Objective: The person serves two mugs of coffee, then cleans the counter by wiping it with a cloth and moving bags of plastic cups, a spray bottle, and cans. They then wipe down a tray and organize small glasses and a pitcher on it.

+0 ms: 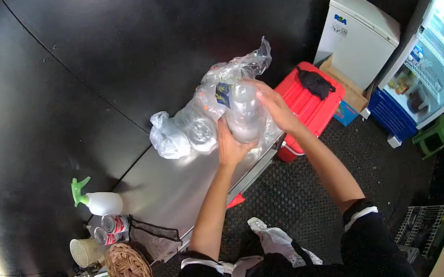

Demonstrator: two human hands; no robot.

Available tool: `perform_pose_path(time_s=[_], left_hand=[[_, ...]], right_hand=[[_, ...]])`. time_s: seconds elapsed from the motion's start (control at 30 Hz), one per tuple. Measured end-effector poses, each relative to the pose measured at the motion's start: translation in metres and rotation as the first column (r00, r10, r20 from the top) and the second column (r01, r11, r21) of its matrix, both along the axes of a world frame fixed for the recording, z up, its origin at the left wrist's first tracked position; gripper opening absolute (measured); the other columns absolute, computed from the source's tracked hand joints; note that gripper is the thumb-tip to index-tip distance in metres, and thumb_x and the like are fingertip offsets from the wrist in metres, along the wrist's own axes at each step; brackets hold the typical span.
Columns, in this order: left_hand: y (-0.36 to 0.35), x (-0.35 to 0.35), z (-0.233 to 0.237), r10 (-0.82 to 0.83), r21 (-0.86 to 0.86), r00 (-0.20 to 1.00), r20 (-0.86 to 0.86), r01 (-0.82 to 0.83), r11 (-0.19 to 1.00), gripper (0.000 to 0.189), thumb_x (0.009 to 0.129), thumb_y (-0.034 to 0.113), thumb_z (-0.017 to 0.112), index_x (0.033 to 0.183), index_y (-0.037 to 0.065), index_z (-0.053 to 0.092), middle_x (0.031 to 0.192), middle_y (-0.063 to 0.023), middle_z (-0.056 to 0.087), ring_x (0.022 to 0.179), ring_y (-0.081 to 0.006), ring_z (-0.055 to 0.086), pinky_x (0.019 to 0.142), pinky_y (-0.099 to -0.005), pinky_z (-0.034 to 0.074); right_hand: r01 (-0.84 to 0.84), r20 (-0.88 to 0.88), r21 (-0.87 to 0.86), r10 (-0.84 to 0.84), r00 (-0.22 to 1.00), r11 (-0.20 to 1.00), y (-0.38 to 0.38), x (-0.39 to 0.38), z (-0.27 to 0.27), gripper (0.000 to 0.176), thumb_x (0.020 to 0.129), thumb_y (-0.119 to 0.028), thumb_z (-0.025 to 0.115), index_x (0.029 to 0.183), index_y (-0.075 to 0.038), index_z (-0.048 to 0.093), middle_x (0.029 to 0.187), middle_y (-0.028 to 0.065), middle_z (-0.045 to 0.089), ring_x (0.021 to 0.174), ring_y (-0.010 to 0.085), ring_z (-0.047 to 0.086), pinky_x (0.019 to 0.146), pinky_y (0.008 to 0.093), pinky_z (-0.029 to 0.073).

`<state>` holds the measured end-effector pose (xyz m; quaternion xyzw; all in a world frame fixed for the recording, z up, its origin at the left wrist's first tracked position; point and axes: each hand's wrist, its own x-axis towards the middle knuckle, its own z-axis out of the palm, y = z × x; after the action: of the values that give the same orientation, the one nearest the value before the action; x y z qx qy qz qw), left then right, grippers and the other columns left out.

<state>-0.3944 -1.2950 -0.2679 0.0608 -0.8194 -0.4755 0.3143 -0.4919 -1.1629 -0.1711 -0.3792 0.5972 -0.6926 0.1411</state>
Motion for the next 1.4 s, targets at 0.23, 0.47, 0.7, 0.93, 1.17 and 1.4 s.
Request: perform_pose_path(time_s=[0.23,0.47,0.7,0.93,1.17,1.4], left_hand=[[-0.009,0.022,0.004,0.004,-0.078,0.999,0.032,-0.001,0.997,0.128,0.044,0.037,0.091,0.14,-0.005,0.019,0.136,-0.0236,0.032,0.129,-0.0339,0.034,0.106,-0.0413,0.032],[-0.016,0.051,0.009,-0.011,-0.067,0.999,0.052,0.015,0.998,0.121,0.051,0.031,0.09,0.142,0.0,0.016,0.139,-0.0193,0.032,0.129,-0.0316,0.036,0.105,-0.0423,0.032],[-0.017,0.068,0.009,0.066,-0.069,0.997,0.048,-0.063,0.996,0.078,0.072,0.022,0.076,0.134,-0.002,0.036,0.135,-0.0213,0.042,0.125,-0.0346,0.042,0.104,-0.0407,0.034],[-0.022,0.111,0.039,0.066,-0.156,0.998,0.012,-0.063,0.986,0.055,0.079,0.014,0.067,0.128,0.003,0.046,0.132,-0.0171,0.046,0.123,-0.0326,0.045,0.103,-0.0392,0.037],[-0.049,0.275,0.036,0.331,-0.022,0.935,0.124,-0.331,0.943,0.048,0.078,0.01,0.068,0.123,0.007,0.053,0.128,-0.0144,0.051,0.116,-0.028,0.051,0.093,-0.0391,0.045],[-0.091,0.462,-0.001,0.721,0.001,0.682,0.122,-0.727,0.687,0.044,0.076,0.006,0.066,0.118,0.0,0.051,0.119,-0.0183,0.052,0.112,-0.0315,0.051,0.096,-0.0385,0.039]], right_hand=[[-0.02,0.329,-0.071,0.043,0.944,0.997,-0.01,-0.048,-0.052,0.068,0.095,-0.057,0.027,0.134,-0.003,0.043,0.141,0.0132,0.039,0.132,0.0249,0.031,0.11,0.0359,0.02],[0.064,0.419,-0.027,-0.047,0.907,0.998,0.006,-0.048,-0.013,0.068,0.094,-0.058,0.027,0.131,-0.005,0.047,0.135,0.012,0.045,0.125,0.0244,0.039,0.105,0.0411,0.026],[0.397,-0.01,-0.1,-0.4,0.917,0.912,0.015,-0.01,0.023,0.039,0.095,-0.035,0.044,0.118,-0.007,0.058,0.128,0.0096,0.048,0.122,0.0224,0.042,0.102,0.0382,0.03],[0.453,-0.597,-0.208,-0.479,0.643,0.867,-0.008,0.053,0.064,0.023,0.083,-0.01,0.06,0.104,-0.002,0.06,0.125,0.0168,0.047,0.117,0.0323,0.044,0.101,0.0401,0.033],[-0.022,-0.591,-0.073,-0.026,0.807,0.997,-0.099,0.171,0.011,0.01,0.08,-0.008,0.064,0.082,-0.002,0.057,0.091,0.0119,0.058,0.083,0.0255,0.057,0.073,0.0337,0.045],[-0.632,0.051,0.368,0.664,0.746,0.682,-0.179,0.358,-0.109,0.017,0.084,-0.017,0.066,0.092,-0.003,0.057,0.084,0.005,0.06,0.065,0.0125,0.056,0.059,0.0269,0.046]])
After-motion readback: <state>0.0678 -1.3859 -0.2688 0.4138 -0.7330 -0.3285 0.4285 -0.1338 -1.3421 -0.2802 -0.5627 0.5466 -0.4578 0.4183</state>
